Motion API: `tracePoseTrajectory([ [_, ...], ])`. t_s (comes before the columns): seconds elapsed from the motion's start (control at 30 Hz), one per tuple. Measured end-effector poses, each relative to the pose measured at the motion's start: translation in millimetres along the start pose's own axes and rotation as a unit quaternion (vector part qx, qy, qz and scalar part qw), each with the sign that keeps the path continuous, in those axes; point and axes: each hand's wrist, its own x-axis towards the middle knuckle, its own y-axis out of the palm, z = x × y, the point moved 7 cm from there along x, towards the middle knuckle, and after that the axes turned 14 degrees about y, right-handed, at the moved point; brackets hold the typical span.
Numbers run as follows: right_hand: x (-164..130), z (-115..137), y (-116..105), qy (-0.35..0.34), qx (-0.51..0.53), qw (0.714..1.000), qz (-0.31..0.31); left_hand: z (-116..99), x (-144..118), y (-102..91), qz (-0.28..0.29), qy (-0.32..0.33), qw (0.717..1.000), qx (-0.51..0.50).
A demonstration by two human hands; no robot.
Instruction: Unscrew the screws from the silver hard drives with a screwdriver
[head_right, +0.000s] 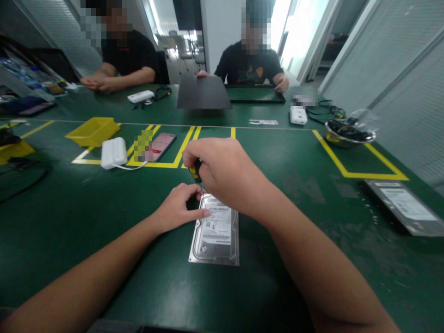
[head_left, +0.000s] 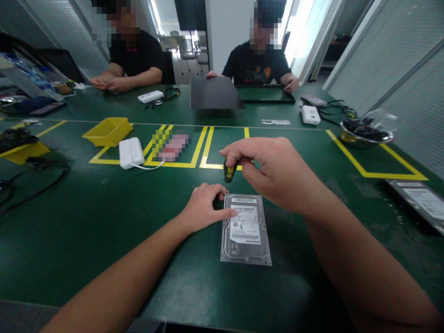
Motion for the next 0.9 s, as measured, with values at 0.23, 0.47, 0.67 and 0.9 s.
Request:
tracePoseTrajectory([
  [0.23, 0.4, 0.7, -0.1, -0.005, -0.003, 1.0, 0.001, -0.6, -0.1, -0.9, 0.003, -0.004, 1.0, -0.002],
  [0.47, -0.9, 2.3, -1.1, -0.018, -0.018, 1.0, -0.004, -0.4, -0.3, -1.2, 0.002, -0.008, 1.0, -0.002],
  [0.67, -0.8, 2.8, -1.7, -0.027, -0.021, 0.999, -0.009, -2.1, -0.3, -1.2, 0.004, -0.01, 1.0, -0.003],
  [0.9, -0.2, 2.0, 0.1, -0.007, -0.011, 1.0, 0.005, -0.7, 0.0, -0.9, 0.003, -0.005, 1.0, -0.003],
])
